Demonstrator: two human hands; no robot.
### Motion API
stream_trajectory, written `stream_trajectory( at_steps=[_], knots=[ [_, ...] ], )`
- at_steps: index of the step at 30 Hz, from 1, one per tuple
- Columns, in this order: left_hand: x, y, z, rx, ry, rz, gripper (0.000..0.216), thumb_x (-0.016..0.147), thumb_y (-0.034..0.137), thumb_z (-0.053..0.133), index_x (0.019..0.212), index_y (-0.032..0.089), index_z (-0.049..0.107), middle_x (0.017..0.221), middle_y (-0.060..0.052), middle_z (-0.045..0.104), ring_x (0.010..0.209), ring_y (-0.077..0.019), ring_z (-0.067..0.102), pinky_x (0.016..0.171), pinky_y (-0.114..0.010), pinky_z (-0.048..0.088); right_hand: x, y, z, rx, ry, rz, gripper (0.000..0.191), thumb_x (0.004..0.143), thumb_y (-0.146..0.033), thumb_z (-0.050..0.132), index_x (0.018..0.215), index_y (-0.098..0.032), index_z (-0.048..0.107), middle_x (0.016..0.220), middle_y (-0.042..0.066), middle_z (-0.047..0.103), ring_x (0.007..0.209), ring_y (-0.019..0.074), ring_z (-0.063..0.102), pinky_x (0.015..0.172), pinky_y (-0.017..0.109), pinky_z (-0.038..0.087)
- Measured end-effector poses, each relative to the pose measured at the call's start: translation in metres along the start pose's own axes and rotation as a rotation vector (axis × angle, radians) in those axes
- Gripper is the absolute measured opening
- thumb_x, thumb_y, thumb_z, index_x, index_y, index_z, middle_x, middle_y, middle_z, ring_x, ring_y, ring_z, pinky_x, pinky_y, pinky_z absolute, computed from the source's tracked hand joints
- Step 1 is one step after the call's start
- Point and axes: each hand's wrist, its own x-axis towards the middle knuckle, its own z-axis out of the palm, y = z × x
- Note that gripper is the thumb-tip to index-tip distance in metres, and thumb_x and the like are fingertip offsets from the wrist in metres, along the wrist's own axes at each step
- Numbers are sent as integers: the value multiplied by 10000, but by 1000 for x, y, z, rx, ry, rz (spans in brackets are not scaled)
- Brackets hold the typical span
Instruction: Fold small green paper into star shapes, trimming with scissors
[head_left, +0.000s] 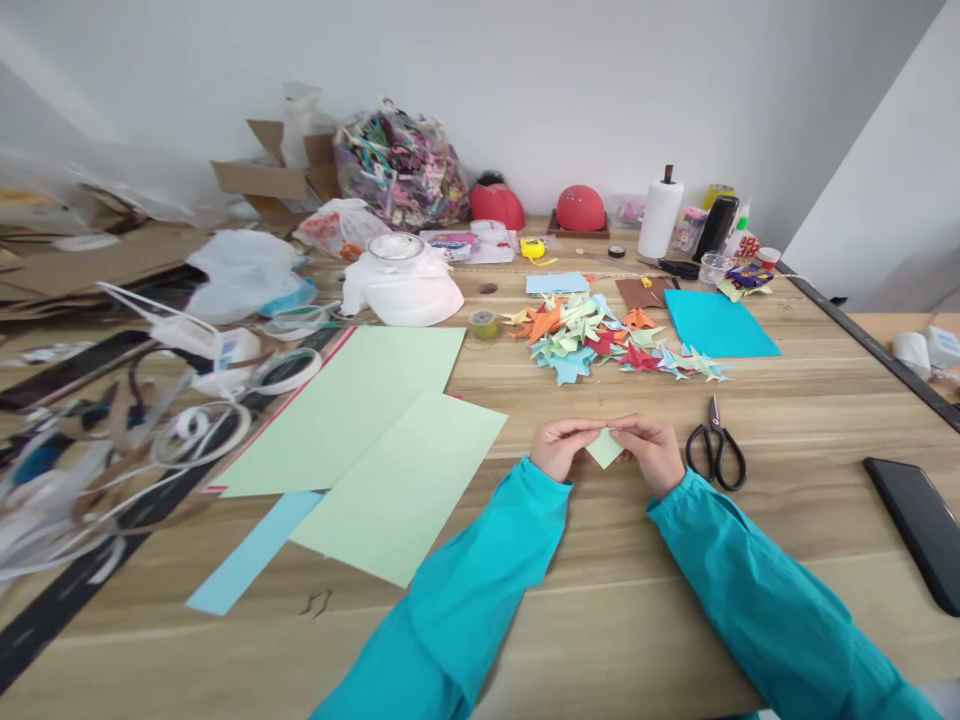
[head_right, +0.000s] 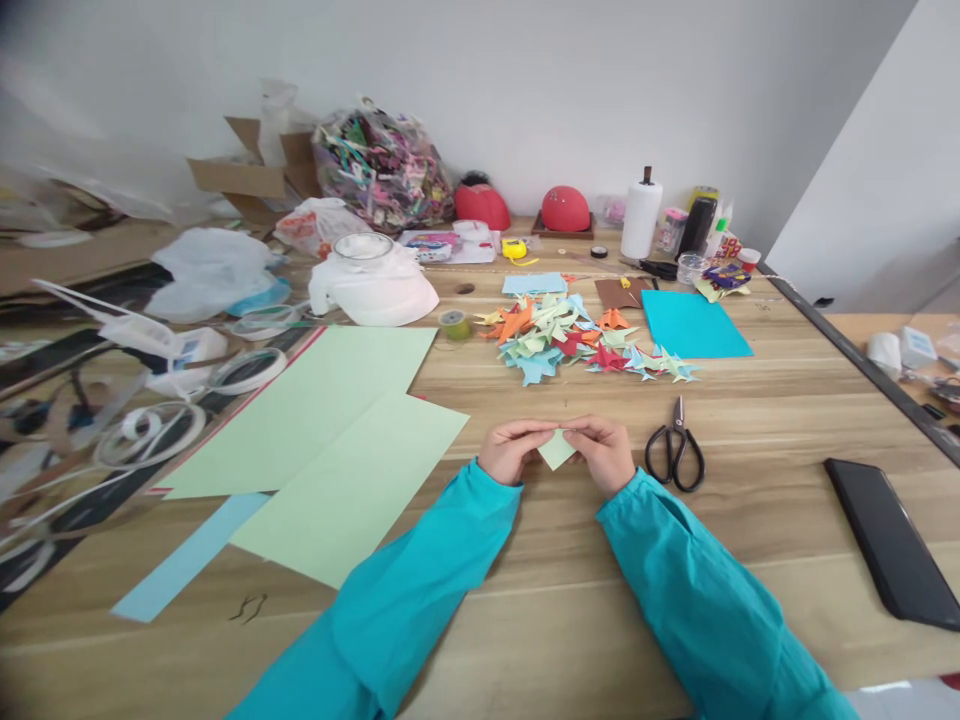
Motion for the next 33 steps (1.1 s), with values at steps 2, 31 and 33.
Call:
stream_trajectory(
  at_steps=[2,31,33],
  knots=[
    [0,0,0,-66,3,-47,198,484,227,760,658,143,717,680,-53,696,627,-185,631,552,-290,521,0,0,-2,14,-7,5,172,587,-294,703,699,-165,686,493,-12,627,390,107,523,383,222,409],
    [-3,-2,8,-96,20,8,376,563,398,731,791,108,658,618,-32,660,493,-129,581,439,-248,493,0,-3,-2,1,-130,-6,331,593,-278,695,897,-173,615,685,-2,638,518,98,535,438,199,403],
    [-4,-1,8,-57,21,27,397,517,344,766,820,110,659,660,-38,676,531,-139,597,464,-254,505,0,-1,-2,-8,-95,-8,284,604,-273,673,862,-166,624,654,1,630,517,103,527,418,192,391]
  ],
)
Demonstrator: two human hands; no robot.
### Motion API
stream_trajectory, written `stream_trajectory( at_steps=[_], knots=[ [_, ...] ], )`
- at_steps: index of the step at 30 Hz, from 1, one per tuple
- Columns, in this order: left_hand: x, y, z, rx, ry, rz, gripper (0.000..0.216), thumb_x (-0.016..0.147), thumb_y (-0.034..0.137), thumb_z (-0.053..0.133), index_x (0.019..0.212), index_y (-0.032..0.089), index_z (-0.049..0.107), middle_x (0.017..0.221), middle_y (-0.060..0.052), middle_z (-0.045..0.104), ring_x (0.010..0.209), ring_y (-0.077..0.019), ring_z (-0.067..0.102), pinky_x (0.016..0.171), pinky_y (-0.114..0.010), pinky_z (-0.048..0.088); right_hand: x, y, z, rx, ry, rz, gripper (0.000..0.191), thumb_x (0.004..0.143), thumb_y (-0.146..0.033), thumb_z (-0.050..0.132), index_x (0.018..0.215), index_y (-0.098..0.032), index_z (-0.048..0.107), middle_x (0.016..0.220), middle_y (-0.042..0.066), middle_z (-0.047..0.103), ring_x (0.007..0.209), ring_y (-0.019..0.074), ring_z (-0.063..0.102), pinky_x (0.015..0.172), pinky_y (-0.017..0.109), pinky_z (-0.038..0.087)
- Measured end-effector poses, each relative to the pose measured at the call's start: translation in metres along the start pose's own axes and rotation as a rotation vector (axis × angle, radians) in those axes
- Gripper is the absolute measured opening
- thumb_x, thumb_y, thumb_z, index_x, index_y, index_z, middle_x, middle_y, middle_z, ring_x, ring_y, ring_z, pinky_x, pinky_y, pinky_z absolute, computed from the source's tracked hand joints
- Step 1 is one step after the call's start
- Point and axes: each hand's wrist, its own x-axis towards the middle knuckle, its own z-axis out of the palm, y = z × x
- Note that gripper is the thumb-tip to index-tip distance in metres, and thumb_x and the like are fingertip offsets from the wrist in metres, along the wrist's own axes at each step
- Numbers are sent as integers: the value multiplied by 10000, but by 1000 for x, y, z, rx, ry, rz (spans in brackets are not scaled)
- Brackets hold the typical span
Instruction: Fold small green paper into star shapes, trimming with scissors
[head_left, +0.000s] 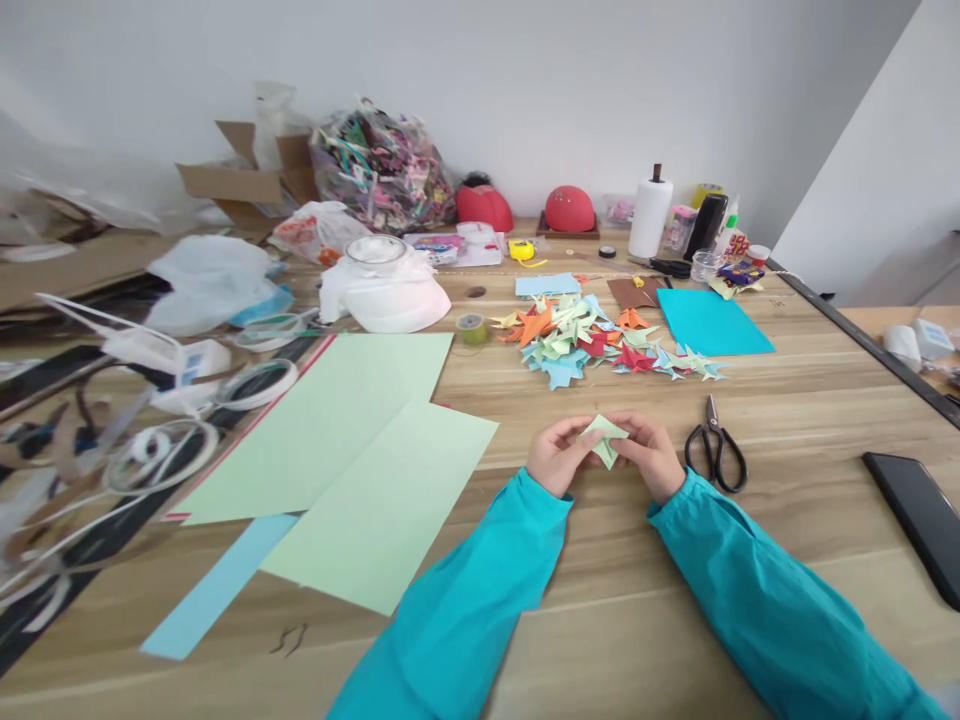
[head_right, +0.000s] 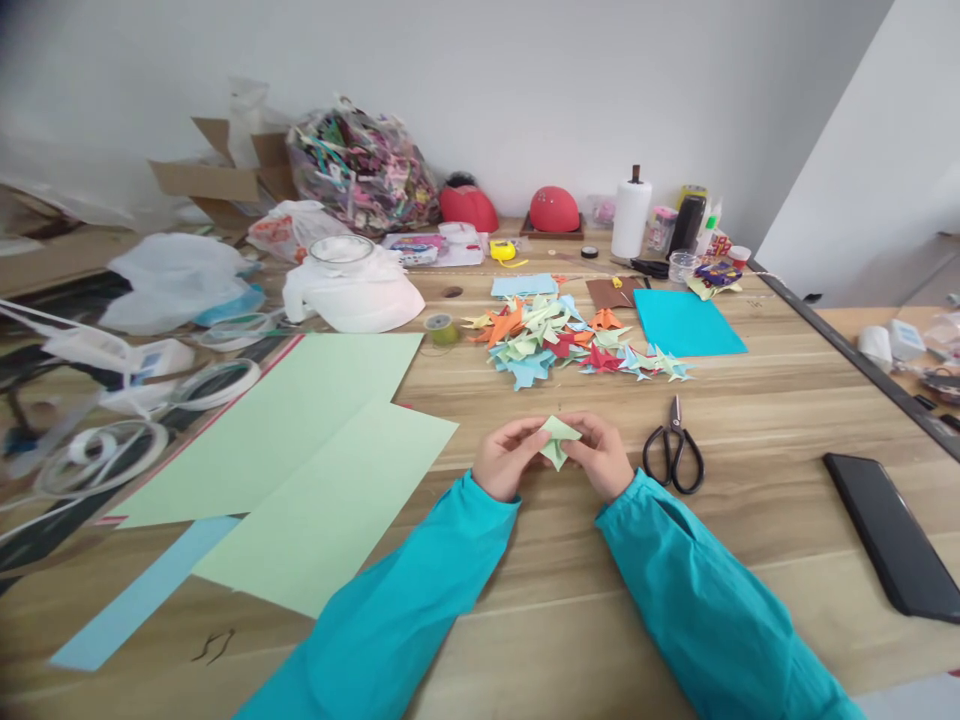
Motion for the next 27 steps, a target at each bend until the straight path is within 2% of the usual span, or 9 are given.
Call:
stream_trajectory(
  at_steps=[6,8,11,15,19,27],
  knots=[
    [1,-6,-2,46,-62,82,508,401,194,813,877,116,651,797,-74,702,734,-199,641,656,-311,534,0,4,1,-53,81,-28,244,661,-316,634,856,-170,626,648,5,631,472,97,503,394,198,396],
    [1,-8,-2,72,-57,116,491,421,180,801,885,119,651,817,-78,701,760,-207,642,681,-317,530,-1,4,2,-86,85,-39,237,687,-331,619,862,-172,613,659,8,630,475,98,507,398,201,405],
    [-1,-6,-3,117,-34,149,352,513,185,750,852,139,667,858,-77,694,785,-204,640,706,-307,521,-2,5,2,-125,74,-72,213,691,-326,619,846,-183,591,690,16,633,517,113,532,417,207,419],
    [-4,0,-3,192,-19,203,199,604,208,691,796,155,689,826,-70,682,766,-192,628,693,-288,505,-3,6,2,-157,64,-121,160,679,-293,625,792,-187,583,709,21,636,568,131,555,430,209,422],
    [-5,2,-3,281,-20,280,133,638,199,665,762,171,704,808,-63,668,756,-183,611,673,-270,488,-4,4,3,-165,88,-92,154,679,-306,639,739,-177,580,645,10,610,530,119,529,438,215,418],
    [-3,-7,-8,335,4,261,137,663,267,653,748,172,703,791,-58,672,705,-174,600,621,-265,480,-6,2,4,-138,94,-41,218,670,-367,660,711,-163,594,588,-2,594,516,119,529,483,240,431]
  ],
)
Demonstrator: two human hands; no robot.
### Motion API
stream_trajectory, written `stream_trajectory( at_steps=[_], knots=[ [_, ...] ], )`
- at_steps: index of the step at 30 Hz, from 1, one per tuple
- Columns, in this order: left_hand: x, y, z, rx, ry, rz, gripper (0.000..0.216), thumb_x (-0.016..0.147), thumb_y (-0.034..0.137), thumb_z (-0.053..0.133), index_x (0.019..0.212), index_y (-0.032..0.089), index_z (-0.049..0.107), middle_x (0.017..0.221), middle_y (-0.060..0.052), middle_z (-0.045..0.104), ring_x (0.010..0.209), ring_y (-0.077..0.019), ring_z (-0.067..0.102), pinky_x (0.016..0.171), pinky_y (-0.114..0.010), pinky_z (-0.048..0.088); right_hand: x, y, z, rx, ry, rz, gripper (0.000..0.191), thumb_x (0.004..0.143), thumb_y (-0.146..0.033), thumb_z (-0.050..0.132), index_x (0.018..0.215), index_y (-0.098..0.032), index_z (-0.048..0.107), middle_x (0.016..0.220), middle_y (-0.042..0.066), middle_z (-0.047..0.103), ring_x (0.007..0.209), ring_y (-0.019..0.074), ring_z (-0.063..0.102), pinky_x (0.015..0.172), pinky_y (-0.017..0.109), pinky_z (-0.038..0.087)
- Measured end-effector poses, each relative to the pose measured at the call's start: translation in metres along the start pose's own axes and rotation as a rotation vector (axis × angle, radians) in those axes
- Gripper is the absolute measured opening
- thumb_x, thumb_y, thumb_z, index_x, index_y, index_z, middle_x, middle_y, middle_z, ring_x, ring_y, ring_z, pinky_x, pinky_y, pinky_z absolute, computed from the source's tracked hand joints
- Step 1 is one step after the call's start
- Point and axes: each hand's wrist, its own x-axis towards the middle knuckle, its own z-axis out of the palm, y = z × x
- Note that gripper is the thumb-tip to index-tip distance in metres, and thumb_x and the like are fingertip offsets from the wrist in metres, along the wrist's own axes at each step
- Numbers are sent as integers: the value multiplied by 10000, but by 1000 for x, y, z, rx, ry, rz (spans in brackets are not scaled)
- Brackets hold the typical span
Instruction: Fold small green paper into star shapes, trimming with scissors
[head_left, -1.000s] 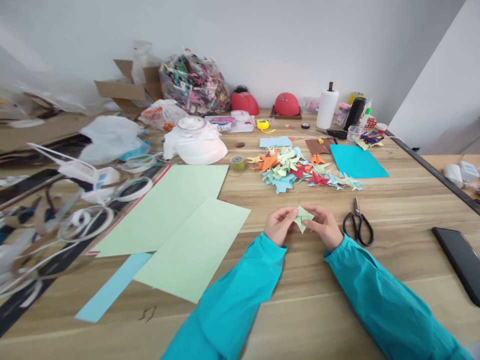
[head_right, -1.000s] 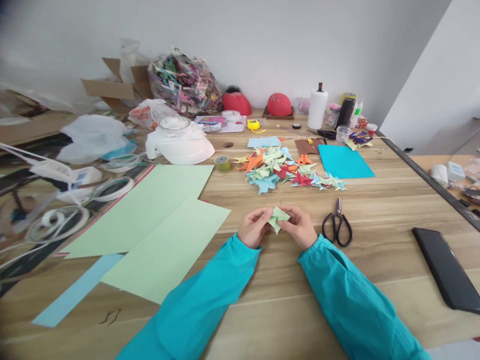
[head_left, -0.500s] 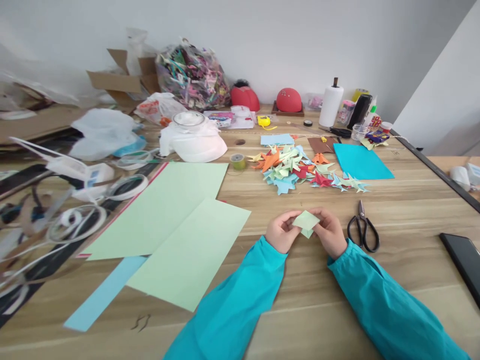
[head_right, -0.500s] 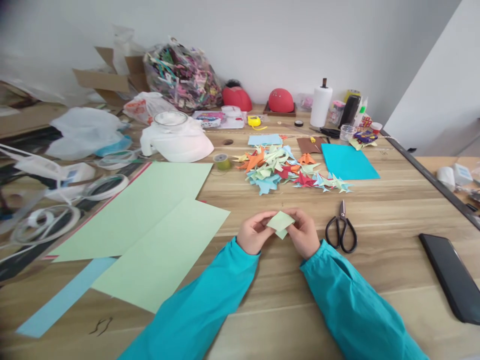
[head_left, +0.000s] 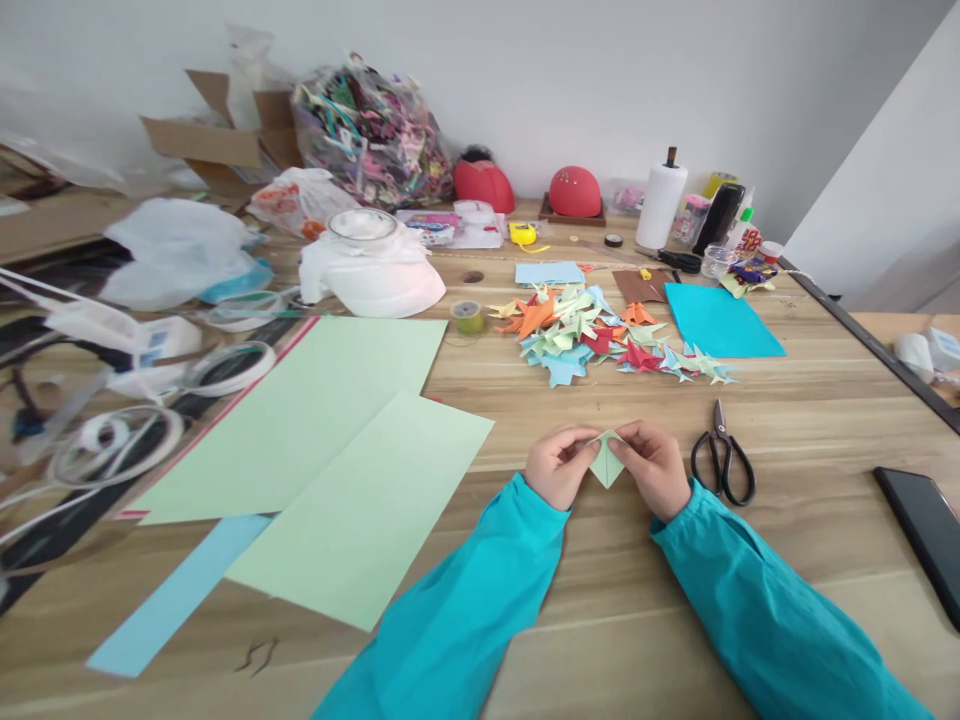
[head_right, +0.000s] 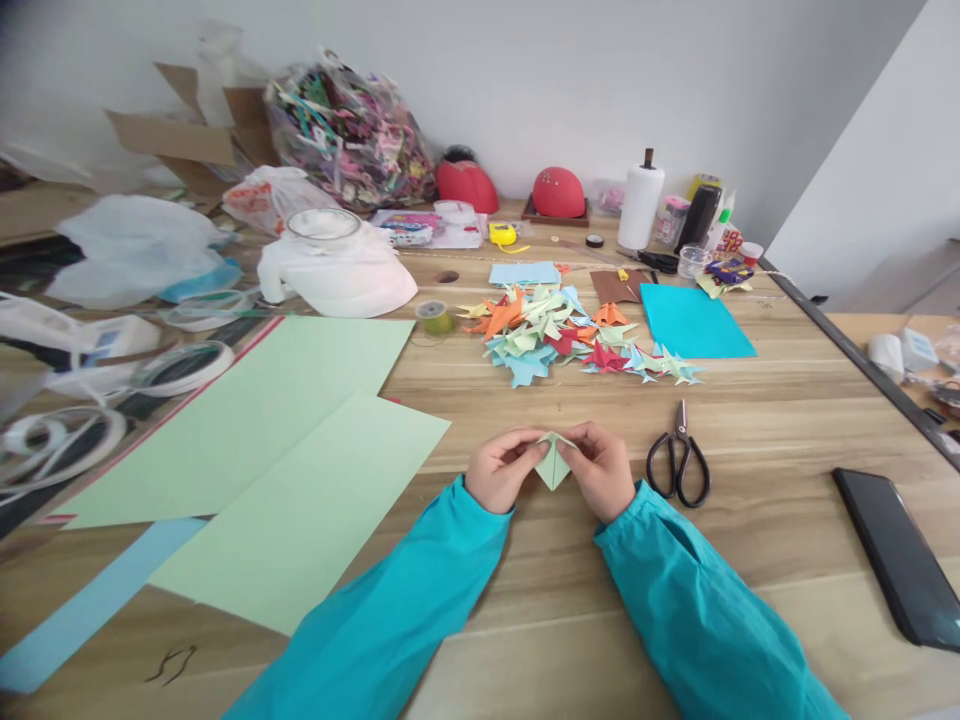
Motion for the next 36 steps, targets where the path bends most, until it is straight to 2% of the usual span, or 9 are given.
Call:
stream_trajectory(
  at_steps=[6,10,15,18,24,27,30,36],
  knots=[
    [0,3,2,29,2,-16,151,643,260,655,739,149,693,777,-66,670,702,-173,602,640,-270,488,1,3,-2,-31,-55,-43,177,698,-324,647,754,-163,598,653,9,610,579,125,542,534,243,432],
    [-1,7,3,15,-25,-22,195,656,298,646,751,132,682,772,-74,660,685,-166,594,626,-270,490,2,3,-2,-15,-63,-23,177,707,-332,638,738,-164,593,622,-2,593,557,120,529,528,242,427],
    [0,9,2,61,-24,123,200,653,244,662,827,149,693,834,-80,627,778,-177,596,680,-275,496,1,2,-1,-58,-109,-56,166,702,-315,643,742,-162,594,644,9,592,607,137,543,572,259,436],
    [0,10,1,70,-47,206,161,684,218,642,820,158,705,860,-86,612,823,-178,595,722,-283,497,0,3,0,-133,-120,-74,166,721,-321,619,740,-159,591,615,3,568,570,125,514,540,248,419],
    [-2,14,2,68,-24,210,154,728,259,612,788,161,714,843,-81,612,801,-163,590,688,-258,492,1,6,-1,-243,-160,-98,147,718,-300,609,750,-157,592,625,2,570,554,117,495,529,242,414],
    [-2,15,1,-4,-2,146,219,755,325,577,811,164,716,872,-85,625,837,-173,585,708,-260,485,1,6,-1,-217,-160,-75,128,709,-279,613,762,-163,595,657,10,593,579,127,520,554,255,429],
    [1,12,0,-128,19,-27,303,750,403,565,829,151,714,856,-94,654,784,-179,599,679,-276,488,2,3,-2,-111,-121,-24,137,680,-277,639,747,-169,591,651,6,603,593,134,540,564,260,439],
    [2,8,5,-444,-20,-280,317,613,401,696,768,126,712,805,-95,694,752,-210,629,685,-318,502,3,-6,-3,43,-20,110,242,597,-347,702,725,-169,598,586,-15,594,504,113,512,441,219,396]
  ],
)
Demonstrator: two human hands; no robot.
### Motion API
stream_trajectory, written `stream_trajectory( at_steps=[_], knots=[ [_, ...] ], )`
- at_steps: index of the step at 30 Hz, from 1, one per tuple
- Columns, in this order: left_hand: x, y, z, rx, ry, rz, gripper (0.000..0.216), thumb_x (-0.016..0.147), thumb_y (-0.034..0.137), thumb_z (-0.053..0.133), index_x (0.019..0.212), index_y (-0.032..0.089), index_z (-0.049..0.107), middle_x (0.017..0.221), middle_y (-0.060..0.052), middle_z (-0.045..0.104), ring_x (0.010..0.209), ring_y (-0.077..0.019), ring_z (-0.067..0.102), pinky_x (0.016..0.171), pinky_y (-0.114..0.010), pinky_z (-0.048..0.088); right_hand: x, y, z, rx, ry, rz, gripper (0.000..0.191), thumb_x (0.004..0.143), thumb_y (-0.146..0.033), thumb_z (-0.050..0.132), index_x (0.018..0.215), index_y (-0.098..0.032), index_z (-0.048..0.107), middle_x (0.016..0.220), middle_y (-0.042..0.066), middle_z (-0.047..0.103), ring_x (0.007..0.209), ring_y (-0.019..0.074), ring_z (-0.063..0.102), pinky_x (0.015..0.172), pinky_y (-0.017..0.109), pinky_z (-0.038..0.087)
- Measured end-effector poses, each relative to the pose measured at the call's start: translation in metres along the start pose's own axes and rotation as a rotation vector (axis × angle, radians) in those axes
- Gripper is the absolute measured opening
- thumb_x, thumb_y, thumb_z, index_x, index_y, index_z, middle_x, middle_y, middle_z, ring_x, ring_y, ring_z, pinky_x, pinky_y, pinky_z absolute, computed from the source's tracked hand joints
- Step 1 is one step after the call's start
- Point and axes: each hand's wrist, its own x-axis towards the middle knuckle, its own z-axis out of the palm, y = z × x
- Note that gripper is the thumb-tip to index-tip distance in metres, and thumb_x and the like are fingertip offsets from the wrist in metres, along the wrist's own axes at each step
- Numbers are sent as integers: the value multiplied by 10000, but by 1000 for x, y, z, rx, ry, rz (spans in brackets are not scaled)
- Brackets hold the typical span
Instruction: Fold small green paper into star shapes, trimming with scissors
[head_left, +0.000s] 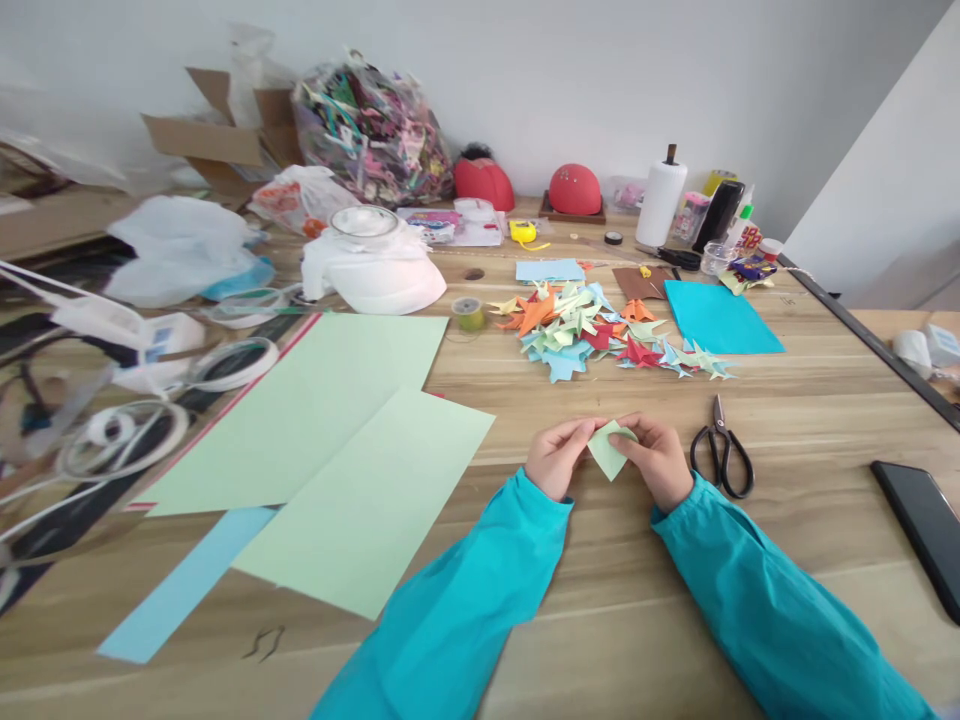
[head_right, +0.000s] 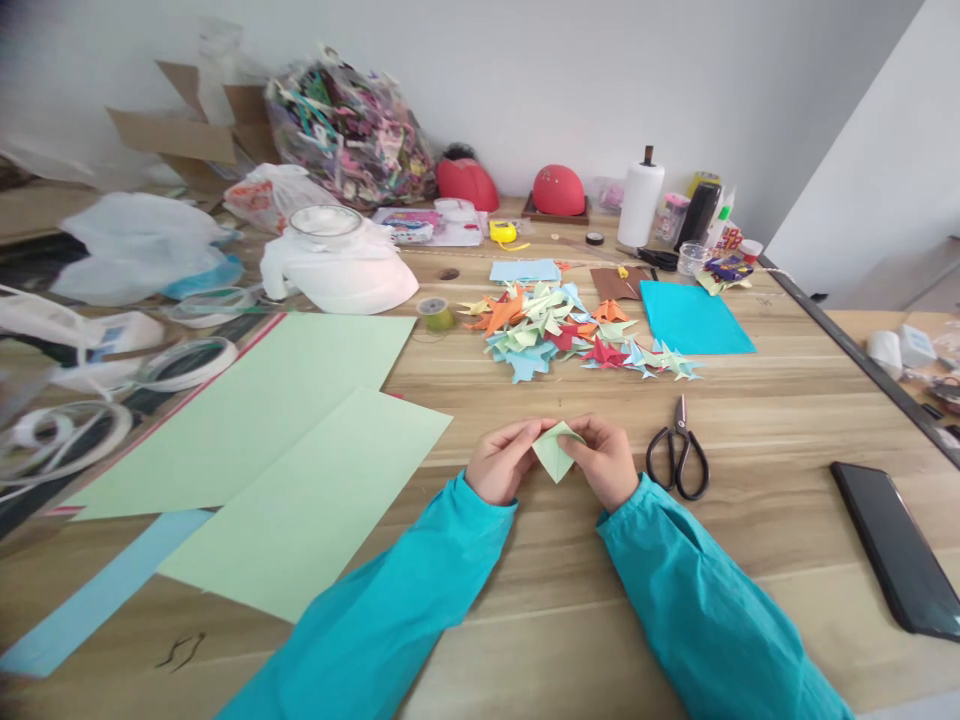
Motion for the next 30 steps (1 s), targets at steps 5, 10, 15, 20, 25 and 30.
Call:
stream_trajectory(
  at_steps=[5,10,15,20,25,30],
  knots=[
    [-2,2,6,-147,-16,-87,325,569,409,723,719,121,705,684,-74,690,657,-201,635,610,-321,505,2,0,-1,29,33,11,252,589,-357,709,715,-164,606,575,-15,591,483,104,498,412,207,381],
    [-1,-2,5,-127,-53,-59,298,595,383,714,747,127,706,738,-70,698,678,-193,633,641,-320,512,1,0,-1,21,15,4,253,572,-346,719,702,-163,603,579,-11,595,495,112,506,411,210,387],
    [2,-11,-3,24,-40,-5,298,639,371,686,806,126,702,787,-76,699,714,-185,627,685,-312,506,0,-1,0,16,-11,-8,253,576,-351,721,678,-161,588,562,-12,594,502,117,514,432,218,395],
    [-1,-6,0,210,53,89,287,601,362,710,761,124,705,755,-72,696,700,-172,614,669,-288,494,0,0,1,28,-27,-7,272,575,-368,726,681,-161,585,556,-15,583,481,110,495,428,220,375],
    [-5,1,6,265,104,109,248,571,345,726,686,127,696,657,-50,680,607,-145,588,592,-261,480,0,-1,2,16,-41,-28,299,575,-407,723,674,-165,579,562,-14,579,489,114,492,444,233,388],
    [-6,3,7,254,79,117,270,625,373,682,729,124,696,716,-67,680,664,-157,598,619,-269,488,0,0,1,2,-48,-38,275,597,-394,714,673,-167,579,559,-24,564,493,111,487,448,231,386]
  ],
)
